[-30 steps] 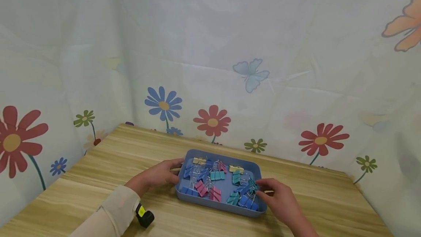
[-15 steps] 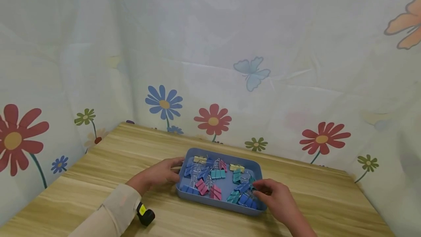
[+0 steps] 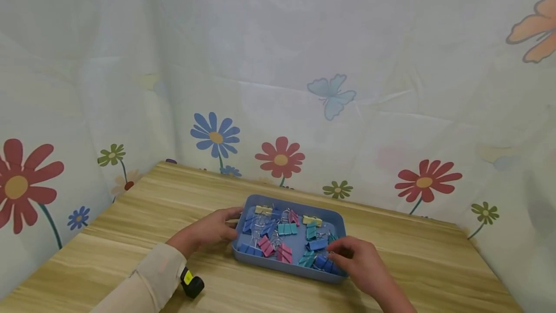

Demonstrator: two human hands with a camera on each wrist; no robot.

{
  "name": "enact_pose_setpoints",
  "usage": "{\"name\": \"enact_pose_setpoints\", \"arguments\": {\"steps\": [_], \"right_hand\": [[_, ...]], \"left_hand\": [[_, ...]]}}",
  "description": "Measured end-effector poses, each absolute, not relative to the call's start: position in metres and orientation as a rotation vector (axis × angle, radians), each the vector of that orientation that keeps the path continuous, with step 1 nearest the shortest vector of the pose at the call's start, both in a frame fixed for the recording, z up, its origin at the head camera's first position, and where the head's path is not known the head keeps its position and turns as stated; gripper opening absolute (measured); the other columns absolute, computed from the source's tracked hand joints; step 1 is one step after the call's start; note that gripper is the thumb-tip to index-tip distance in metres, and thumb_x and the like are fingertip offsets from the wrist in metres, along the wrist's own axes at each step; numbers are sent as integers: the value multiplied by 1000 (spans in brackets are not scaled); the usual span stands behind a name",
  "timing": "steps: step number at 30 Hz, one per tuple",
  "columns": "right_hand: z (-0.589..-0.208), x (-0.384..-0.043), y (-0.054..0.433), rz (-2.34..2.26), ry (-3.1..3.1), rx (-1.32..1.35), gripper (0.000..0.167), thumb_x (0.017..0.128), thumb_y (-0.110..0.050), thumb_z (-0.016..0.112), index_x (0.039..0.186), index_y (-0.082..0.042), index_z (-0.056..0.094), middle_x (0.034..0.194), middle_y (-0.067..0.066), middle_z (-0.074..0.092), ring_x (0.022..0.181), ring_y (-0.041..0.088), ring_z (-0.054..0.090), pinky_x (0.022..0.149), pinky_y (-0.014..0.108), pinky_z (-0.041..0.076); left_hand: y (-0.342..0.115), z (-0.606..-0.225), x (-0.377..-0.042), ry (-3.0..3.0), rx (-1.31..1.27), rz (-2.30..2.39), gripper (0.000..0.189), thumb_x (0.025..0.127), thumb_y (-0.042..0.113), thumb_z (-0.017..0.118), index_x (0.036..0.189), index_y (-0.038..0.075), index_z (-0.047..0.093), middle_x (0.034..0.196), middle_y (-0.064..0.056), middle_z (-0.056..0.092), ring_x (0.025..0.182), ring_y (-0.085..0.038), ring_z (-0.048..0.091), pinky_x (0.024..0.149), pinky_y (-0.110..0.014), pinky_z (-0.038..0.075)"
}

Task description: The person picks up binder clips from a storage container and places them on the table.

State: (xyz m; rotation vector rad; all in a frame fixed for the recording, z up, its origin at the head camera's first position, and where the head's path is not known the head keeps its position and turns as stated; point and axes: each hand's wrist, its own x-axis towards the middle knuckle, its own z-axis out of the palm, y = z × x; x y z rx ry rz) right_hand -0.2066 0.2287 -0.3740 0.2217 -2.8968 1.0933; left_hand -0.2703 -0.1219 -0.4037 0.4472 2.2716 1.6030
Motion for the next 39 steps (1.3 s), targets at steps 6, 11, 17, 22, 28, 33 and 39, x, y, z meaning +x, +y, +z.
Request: {"name": "enact_pose_setpoints", "arguments": {"steps": [6, 11, 17, 22, 28, 33, 39], "right_hand": [[-371, -204, 226, 1046, -2900, 247, 11, 84, -10, 72, 90, -19, 73, 87, -5, 68, 78, 11, 59, 71, 26, 53], [-370, -203, 224, 1025, -2933, 260, 11, 85, -10, 71, 91, -18, 73, 88, -5, 69, 78, 11, 58, 71, 27, 54], [-369, -204, 224, 939, -2904, 347, 11, 84, -10, 73, 89, -20, 73, 86, -7, 68, 77, 8, 58, 68, 23, 52], [-365, -201, 226, 882, -2828, 402, 13, 83, -8, 73, 88, -19, 73, 86, -9, 69, 78, 5, 61, 67, 19, 51], [-355, -197, 228, 940, -2782, 334, 11, 83, -8, 73, 91, -16, 74, 87, -6, 70, 76, 5, 64, 68, 18, 52], [-349, -196, 229, 982, -2765, 276, 10, 86, -10, 71, 93, -15, 74, 88, -3, 71, 76, 4, 64, 70, 21, 54], [-344, -197, 233, 1029, -2724, 189, 12, 88, -12, 69, 99, -11, 73, 88, -1, 72, 72, 5, 65, 67, 20, 53]], "left_hand": [[-122, -403, -271, 2313, 425, 1595, 77, 82, 3, 61, 151, 1, 26, 153, -21, 35, 135, -40, 43, 104, -48, 42], [-120, -403, -270, 2342, 369, 1598, 71, 86, 4, 62, 149, -1, 31, 150, -22, 40, 130, -37, 50, 100, -46, 46], [-118, -409, -275, 2420, 309, 1597, 60, 87, 5, 62, 143, 0, 42, 135, -19, 55, 110, -27, 63, 90, -43, 53], [-114, -413, -281, 2503, 226, 1581, 49, 87, 9, 63, 135, 1, 52, 114, -14, 64, 92, -20, 65, 81, -39, 55], [-109, -415, -286, 2712, 217, 1394, 35, 89, 16, 65, 121, 4, 58, 101, -10, 67, 85, -17, 64, 76, -36, 54], [-107, -412, -286, 2867, 262, 1202, 22, 88, 20, 65, 105, 7, 59, 88, -6, 67, 76, -16, 61, 68, -33, 51], [-105, -409, -285, 3016, 357, 917, 14, 86, 22, 63, 85, 11, 55, 69, -1, 55, 62, -16, 50, 57, -30, 39]]}}
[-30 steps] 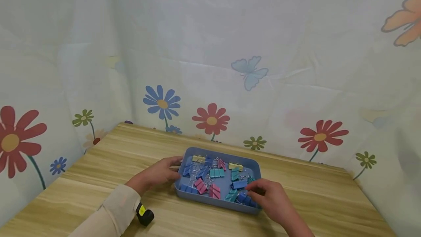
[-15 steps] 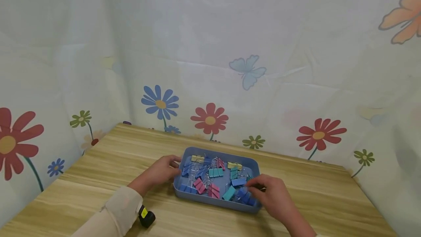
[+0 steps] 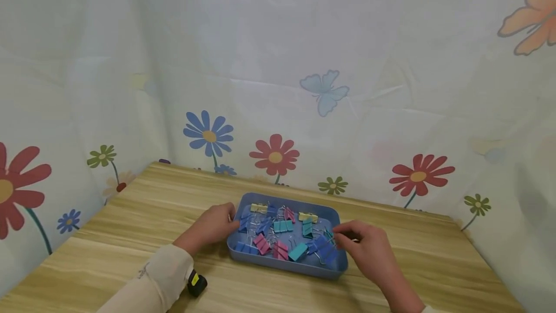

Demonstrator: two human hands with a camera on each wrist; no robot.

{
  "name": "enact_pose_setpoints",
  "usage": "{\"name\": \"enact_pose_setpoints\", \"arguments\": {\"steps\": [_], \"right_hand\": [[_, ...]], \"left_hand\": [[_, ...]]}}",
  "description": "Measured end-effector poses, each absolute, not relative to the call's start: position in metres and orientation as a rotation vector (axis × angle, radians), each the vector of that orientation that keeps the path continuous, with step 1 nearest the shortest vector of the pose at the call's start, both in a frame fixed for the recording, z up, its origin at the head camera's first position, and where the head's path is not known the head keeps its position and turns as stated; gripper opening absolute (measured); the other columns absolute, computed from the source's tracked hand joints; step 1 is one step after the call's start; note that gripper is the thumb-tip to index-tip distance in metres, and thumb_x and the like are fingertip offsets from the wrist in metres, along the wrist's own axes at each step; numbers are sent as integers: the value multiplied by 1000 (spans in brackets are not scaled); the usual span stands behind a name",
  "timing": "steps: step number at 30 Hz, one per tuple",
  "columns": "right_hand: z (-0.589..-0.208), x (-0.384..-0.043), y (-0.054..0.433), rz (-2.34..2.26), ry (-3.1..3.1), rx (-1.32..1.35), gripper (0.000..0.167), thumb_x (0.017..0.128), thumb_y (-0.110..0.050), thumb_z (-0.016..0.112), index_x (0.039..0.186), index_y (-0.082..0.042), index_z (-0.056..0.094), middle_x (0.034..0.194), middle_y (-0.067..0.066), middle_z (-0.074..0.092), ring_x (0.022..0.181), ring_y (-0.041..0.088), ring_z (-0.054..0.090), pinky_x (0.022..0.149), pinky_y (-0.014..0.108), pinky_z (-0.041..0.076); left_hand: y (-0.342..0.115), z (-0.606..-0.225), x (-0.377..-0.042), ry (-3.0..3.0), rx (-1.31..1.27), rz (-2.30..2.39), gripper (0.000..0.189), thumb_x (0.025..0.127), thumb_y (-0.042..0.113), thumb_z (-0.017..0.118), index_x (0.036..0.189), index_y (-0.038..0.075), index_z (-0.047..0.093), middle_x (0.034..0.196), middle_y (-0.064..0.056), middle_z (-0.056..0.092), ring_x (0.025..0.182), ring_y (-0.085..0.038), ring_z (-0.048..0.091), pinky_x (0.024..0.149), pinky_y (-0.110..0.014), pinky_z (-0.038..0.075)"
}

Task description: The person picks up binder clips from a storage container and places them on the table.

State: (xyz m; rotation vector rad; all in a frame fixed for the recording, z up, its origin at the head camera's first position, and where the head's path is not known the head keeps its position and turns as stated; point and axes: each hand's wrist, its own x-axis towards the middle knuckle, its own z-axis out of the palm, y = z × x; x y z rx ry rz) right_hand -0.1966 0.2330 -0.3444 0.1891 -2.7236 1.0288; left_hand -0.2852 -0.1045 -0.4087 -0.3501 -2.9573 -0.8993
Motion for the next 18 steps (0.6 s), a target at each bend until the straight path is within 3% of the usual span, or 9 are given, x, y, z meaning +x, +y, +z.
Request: {"name": "enact_pose_setpoints", "arguments": {"steps": [7, 13, 18], "right_hand": [[-344, -201, 242, 1161, -2628, 37, 17, 90, -15, 67, 104, -7, 71, 93, 6, 72, 75, 10, 68, 70, 24, 56], [-343, -207, 255, 1284, -2570, -140, 25, 92, -21, 65, 112, -5, 69, 103, 12, 71, 81, 12, 70, 75, 27, 57], [-347, -212, 270, 1343, -2540, -208, 32, 93, -26, 64, 117, -5, 67, 110, 15, 69, 82, 9, 70, 78, 27, 56]], "left_hand": [[-100, -405, -286, -3007, -364, -655, 18, 86, 28, 63, 87, 11, 56, 70, -1, 54, 65, -18, 49, 61, -34, 39], [-98, -404, -288, -2994, -401, -494, 31, 86, 32, 63, 101, 4, 64, 82, -4, 64, 73, -18, 55, 76, -43, 52], [-98, -403, -289, -2981, -427, -430, 24, 86, 34, 63, 77, 13, 58, 68, -1, 53, 66, -18, 50, 60, -37, 43]]}}
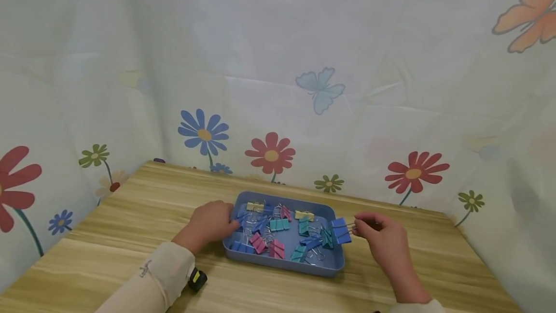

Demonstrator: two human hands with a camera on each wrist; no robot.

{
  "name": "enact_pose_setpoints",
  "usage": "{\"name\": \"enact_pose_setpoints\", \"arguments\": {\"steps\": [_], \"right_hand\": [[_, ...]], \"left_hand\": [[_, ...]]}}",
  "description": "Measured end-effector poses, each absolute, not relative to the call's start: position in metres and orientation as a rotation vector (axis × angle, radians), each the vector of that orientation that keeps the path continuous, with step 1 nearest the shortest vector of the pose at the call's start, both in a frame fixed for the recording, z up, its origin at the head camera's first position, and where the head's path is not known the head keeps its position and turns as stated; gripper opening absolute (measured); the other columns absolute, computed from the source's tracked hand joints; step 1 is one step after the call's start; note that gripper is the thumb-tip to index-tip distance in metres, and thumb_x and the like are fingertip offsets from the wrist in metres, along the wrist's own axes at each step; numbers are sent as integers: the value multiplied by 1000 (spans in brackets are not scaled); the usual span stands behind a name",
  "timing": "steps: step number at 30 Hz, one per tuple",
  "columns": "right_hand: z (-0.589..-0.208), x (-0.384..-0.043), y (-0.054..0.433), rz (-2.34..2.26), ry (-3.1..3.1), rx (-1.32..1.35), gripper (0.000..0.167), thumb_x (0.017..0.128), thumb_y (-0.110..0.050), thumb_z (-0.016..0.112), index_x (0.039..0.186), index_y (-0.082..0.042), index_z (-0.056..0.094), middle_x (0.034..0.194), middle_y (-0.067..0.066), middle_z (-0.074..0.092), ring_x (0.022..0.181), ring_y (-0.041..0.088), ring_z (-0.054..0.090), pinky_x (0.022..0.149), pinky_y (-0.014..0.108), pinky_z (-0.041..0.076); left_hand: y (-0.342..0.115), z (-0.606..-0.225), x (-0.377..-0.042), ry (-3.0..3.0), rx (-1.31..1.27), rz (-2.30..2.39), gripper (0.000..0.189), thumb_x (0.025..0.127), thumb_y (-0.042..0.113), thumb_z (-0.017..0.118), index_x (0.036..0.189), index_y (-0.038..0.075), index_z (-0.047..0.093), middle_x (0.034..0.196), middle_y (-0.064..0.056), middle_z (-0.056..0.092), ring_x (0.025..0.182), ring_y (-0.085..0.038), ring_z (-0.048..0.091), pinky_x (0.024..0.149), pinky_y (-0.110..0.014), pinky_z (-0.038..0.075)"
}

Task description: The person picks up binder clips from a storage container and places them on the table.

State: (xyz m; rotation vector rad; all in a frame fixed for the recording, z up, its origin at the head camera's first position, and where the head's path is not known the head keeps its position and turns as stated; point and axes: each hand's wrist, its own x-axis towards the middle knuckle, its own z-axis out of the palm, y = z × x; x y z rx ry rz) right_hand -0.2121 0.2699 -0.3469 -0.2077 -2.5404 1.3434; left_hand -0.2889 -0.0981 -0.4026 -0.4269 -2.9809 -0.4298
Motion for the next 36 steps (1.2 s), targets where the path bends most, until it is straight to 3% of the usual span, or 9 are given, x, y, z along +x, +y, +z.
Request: {"name": "enact_pose_setpoints", "arguments": {"steps": [3, 8, 24, 36], "right_hand": [[-351, -215, 278, 1381, -2519, -251, 35, 94, -27, 62, 119, -3, 65, 113, 17, 69, 81, 5, 69, 78, 25, 56], [-354, -218, 290, 1446, -2461, -302, 36, 96, -24, 59, 122, 0, 63, 117, 18, 66, 79, 1, 69, 78, 25, 56], [-371, -225, 300, 1482, -2538, -332, 35, 96, -20, 58, 122, 3, 61, 112, 16, 63, 80, 4, 69, 76, 23, 55], [-383, -230, 294, 1549, -2556, -328, 33, 94, -14, 59, 119, 7, 62, 107, 19, 67, 79, 7, 69, 72, 22, 56]], "left_hand": [[-99, -401, -288, -2980, -434, -440, 28, 85, 34, 63, 67, 16, 50, 60, 1, 42, 60, -18, 45, 54, -33, 33], [-101, -398, -285, -2975, -452, -486, 28, 84, 30, 63, 66, 15, 47, 58, 3, 36, 56, -16, 41, 52, -32, 28], [-97, -401, -284, -2996, -475, -470, 17, 85, 25, 62, 81, 10, 56, 72, -3, 54, 67, -20, 50, 64, -40, 44], [-95, -400, -284, -3021, -448, -494, 20, 86, 26, 62, 90, 7, 59, 74, -2, 54, 68, -20, 50, 66, -38, 45]]}}
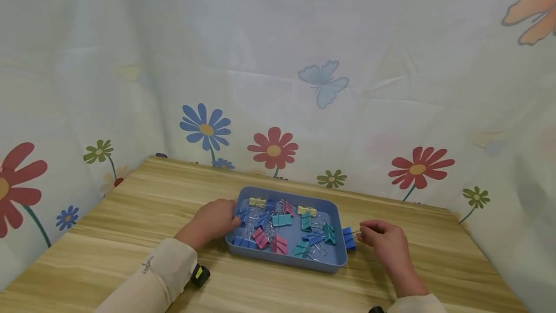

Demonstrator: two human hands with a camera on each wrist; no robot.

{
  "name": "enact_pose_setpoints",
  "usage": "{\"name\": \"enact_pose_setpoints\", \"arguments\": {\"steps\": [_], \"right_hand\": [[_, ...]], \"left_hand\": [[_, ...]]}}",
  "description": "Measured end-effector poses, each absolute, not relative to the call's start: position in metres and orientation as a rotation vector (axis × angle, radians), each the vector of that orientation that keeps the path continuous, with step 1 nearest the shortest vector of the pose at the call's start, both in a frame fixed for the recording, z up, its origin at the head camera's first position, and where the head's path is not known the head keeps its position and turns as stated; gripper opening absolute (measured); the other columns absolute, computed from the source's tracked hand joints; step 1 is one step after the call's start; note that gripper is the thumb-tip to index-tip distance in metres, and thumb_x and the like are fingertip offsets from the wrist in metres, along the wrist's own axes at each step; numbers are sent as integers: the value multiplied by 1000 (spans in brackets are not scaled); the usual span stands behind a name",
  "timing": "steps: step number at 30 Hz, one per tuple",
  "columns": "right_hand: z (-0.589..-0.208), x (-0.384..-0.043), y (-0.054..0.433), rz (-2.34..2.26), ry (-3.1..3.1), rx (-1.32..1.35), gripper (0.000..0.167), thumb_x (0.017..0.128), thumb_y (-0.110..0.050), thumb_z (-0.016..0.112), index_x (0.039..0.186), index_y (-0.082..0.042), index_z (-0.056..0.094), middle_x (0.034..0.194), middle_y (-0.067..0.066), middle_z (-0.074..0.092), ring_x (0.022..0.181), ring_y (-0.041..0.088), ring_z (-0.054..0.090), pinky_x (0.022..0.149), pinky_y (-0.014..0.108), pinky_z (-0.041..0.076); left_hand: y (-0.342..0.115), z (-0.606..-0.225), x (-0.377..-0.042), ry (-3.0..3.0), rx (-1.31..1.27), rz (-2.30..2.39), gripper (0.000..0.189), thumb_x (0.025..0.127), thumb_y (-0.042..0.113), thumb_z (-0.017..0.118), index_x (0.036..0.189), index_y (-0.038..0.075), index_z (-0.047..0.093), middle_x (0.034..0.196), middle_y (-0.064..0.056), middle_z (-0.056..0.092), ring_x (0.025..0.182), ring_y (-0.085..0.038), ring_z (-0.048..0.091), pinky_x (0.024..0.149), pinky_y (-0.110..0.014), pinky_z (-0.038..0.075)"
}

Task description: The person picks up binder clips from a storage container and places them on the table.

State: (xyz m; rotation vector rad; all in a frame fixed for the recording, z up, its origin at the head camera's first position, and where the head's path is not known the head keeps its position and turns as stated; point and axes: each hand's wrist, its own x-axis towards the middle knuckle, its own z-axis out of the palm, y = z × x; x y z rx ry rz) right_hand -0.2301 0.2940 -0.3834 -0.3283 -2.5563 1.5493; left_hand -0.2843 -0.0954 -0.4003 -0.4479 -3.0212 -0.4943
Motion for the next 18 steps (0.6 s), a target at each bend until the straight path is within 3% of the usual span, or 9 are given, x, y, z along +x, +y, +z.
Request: {"name": "enact_pose_setpoints", "arguments": {"steps": [18], "right_hand": [[-392, -234, 294, 1486, -2607, -339, 35, 95, -18, 61, 123, 2, 62, 112, 18, 69, 83, 8, 70, 74, 23, 56]], "left_hand": [[-93, -396, -280, -3036, -441, -490, 21, 87, 24, 62, 93, 3, 61, 78, -5, 57, 70, -21, 51, 72, -42, 49]]}}
